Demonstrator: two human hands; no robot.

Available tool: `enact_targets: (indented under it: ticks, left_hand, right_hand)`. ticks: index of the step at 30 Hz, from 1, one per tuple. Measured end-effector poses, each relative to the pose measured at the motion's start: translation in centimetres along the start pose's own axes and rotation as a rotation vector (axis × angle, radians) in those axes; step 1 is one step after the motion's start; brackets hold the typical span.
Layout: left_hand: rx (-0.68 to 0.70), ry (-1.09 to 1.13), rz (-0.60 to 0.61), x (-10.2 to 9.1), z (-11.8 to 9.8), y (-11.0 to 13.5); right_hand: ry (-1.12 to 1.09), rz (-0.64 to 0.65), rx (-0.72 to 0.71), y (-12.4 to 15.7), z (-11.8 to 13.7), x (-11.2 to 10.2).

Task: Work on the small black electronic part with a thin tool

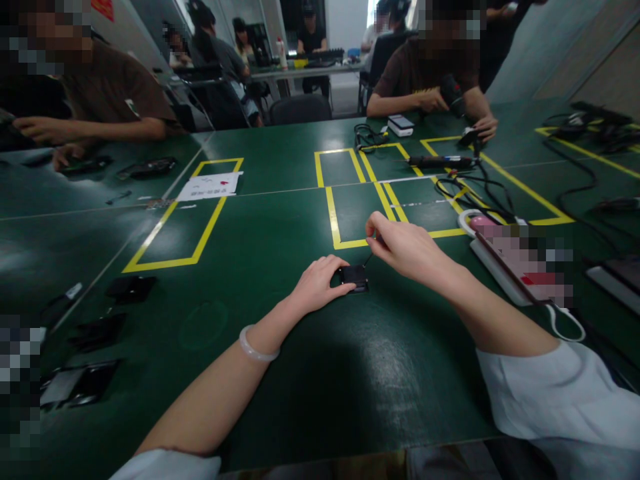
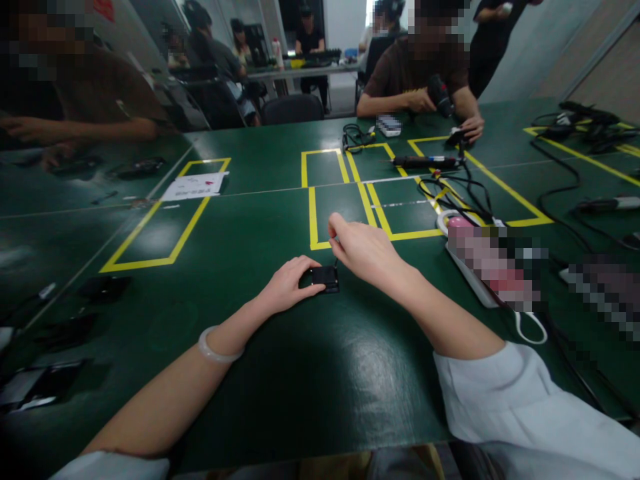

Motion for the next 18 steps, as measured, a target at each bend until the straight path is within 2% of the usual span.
enact_targets:
  ticks: [18]
  left_hand:
    - [0.003, 0.002, 0.004, 0.03, 0.01, -0.05]
  right_hand:
    - [0.001, 0.002, -0.023, 0.01, 0.23, 0.15]
Point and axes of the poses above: each hand's wrist, its own y-axis away from the middle knuckle, its own x-axis out of the palm, z = x × y, the point moved 9 cm from there along -y, towards the middle knuckle, and after that the axes turned 6 degrees about -x, right-handed, at the moved point
